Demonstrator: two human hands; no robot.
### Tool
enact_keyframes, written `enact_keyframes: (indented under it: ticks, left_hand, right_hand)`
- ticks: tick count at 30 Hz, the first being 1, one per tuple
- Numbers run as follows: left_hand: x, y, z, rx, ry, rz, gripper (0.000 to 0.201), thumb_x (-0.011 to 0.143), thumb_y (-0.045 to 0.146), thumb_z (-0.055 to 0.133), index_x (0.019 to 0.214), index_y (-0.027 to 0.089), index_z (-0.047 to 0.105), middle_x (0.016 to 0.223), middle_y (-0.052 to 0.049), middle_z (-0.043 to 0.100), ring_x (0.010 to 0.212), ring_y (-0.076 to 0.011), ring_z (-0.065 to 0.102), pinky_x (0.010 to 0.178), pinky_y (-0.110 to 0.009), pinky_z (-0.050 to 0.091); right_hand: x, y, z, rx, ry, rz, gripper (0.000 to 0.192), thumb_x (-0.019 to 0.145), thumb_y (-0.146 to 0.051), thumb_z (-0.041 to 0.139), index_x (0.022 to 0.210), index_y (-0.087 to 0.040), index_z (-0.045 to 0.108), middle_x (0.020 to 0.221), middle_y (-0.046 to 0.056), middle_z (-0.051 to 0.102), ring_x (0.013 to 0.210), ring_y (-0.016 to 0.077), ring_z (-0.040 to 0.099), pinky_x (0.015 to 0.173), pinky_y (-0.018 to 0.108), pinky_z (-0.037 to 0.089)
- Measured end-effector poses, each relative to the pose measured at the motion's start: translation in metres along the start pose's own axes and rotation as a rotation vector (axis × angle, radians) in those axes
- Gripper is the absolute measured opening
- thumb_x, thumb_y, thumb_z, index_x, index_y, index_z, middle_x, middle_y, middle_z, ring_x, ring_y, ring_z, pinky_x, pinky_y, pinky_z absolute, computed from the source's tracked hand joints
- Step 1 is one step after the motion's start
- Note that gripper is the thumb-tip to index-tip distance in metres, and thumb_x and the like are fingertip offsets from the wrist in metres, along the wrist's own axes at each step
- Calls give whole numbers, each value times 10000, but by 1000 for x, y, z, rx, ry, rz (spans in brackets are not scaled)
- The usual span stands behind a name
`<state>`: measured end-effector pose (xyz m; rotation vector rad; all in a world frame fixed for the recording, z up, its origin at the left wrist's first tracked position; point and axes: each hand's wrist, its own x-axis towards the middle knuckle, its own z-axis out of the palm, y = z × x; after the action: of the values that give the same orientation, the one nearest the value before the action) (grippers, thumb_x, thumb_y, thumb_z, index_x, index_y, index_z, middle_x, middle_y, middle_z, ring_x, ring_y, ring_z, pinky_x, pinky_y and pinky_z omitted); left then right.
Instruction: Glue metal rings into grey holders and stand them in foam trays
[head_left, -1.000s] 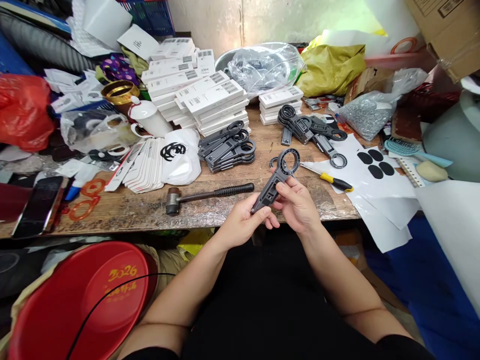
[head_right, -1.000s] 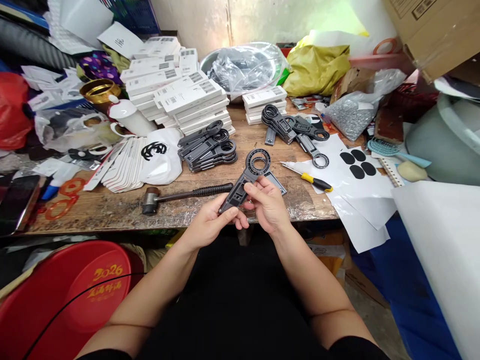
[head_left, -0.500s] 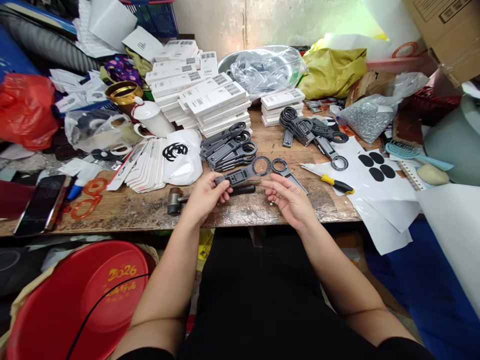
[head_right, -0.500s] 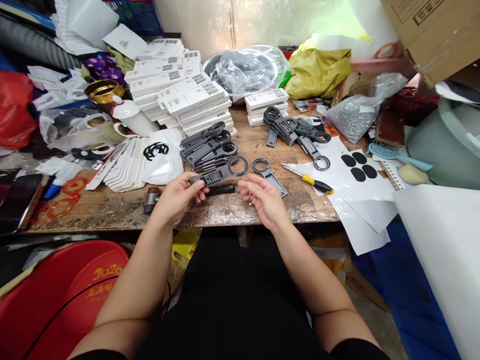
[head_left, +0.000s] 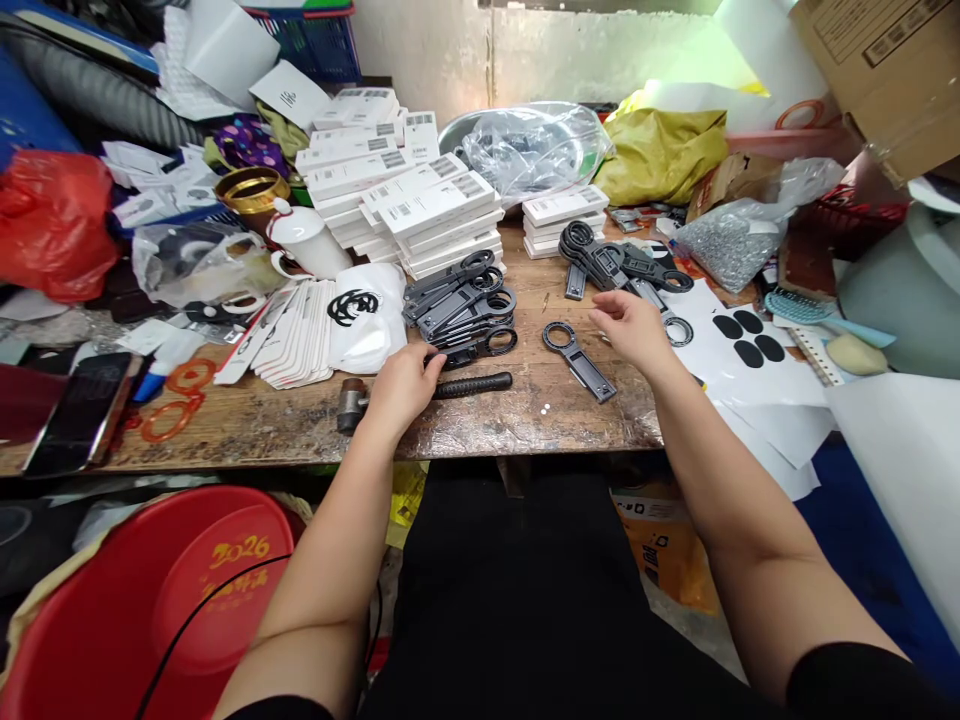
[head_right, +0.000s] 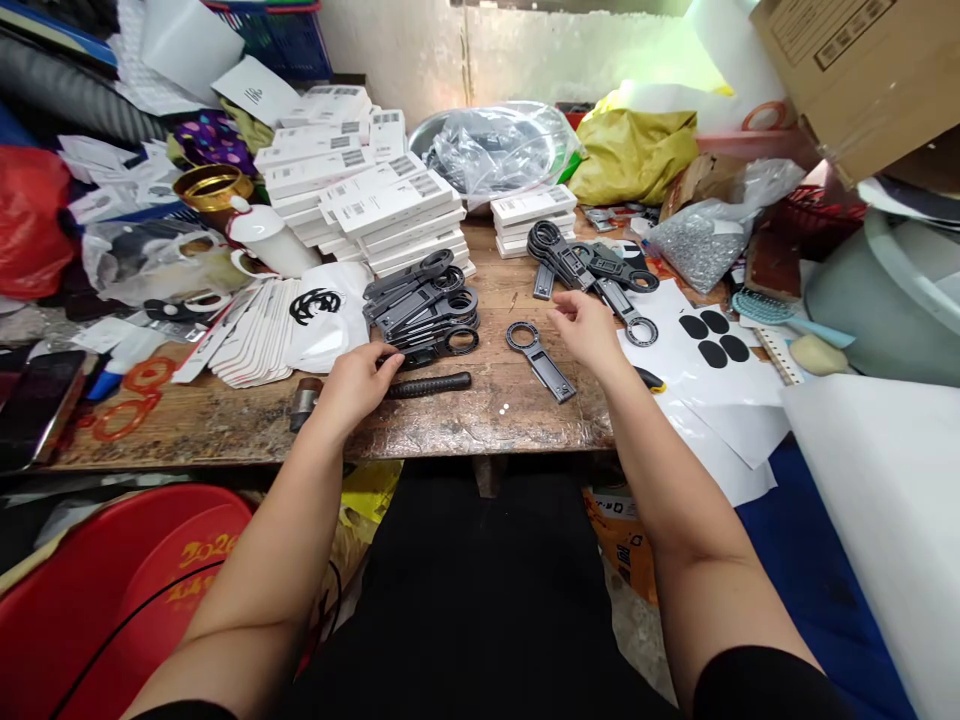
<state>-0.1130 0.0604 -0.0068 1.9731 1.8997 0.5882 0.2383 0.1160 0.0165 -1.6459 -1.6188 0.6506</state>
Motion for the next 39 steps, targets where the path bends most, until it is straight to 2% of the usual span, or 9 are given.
enact_keyframes:
  ticks: [4,9,14,17,22,25,30,35,39]
  left_hand:
    - [4,-5,4,-129,-32,48,337,1003,331,504,1158,192,770,1117,-121,801,1027,-304,715,912,-377,530]
    - [5,-6,8,38,8,98,357,1004,294,496,1178,194,792,1095,-143,751,1059,-328,695,968,-426,534]
    - [-12,11,3,20,91,52,318,1006,292,522,1142,180,788,1131,-159,732,1105,-342,682,1030,-471,523]
    - [-38,42,6,-362,154,93,303,987,393,637,1162,180,761,1189,-151,744,1130,-308,690,1037,-452,538]
    - [-75,93,29,-1252,-536,-31,627,857,646,801,1259,195,635,1008,-103,780,817,-218,765,703,-316,604]
    - [-80,95,40,-1352,-503,-204,523,840,625,823,1052,194,617,779,-17,723,561,-134,653,537,-237,510]
    - [-81,84,42,-1033,-86,-32,431,792,500,896,1064,196,761,855,-20,729,677,-122,631,605,-226,497]
    - [-82,87,40,-1415,-409,-225,607,833,710,799,995,128,740,804,-54,718,544,-98,554,516,-240,451]
    - [-80,87,40,-1615,-648,-370,606,782,662,878,926,92,732,761,-74,713,507,-73,512,470,-211,394]
  right_hand:
    - [-26,-9,9,-474,-212,-80,539,921,-432,745,1368,-137,690,1193,200,777,1080,357,731,968,514,571]
    - [-55,-9,23,-644,-169,-119,562,935,-317,687,1464,-141,615,1330,228,723,1206,392,685,978,498,560]
    - [-66,-3,19,-140,-32,-44,582,849,-398,775,1380,-175,687,1042,107,758,874,269,695,877,468,574]
    - [-84,-18,25,395,-34,18,668,780,-472,856,1371,-217,676,973,43,740,822,205,670,801,392,581]
    - [-112,-53,38,983,-225,153,609,722,-468,908,1262,-260,720,1091,44,791,1029,220,735,913,368,601]
    - [-118,-56,34,1100,-262,207,529,712,-418,913,1176,-239,732,1117,62,809,1098,247,745,954,382,598]
    - [-118,-45,22,1147,-212,260,574,761,-515,918,1226,-276,680,1113,43,802,1008,214,750,807,327,622]
    - [-115,-45,23,1182,-168,231,419,793,-590,875,991,-255,718,1022,17,756,921,178,705,755,292,620]
    - [-113,-48,18,1120,-161,127,314,772,-472,916,867,-242,724,921,6,752,940,185,723,930,338,611]
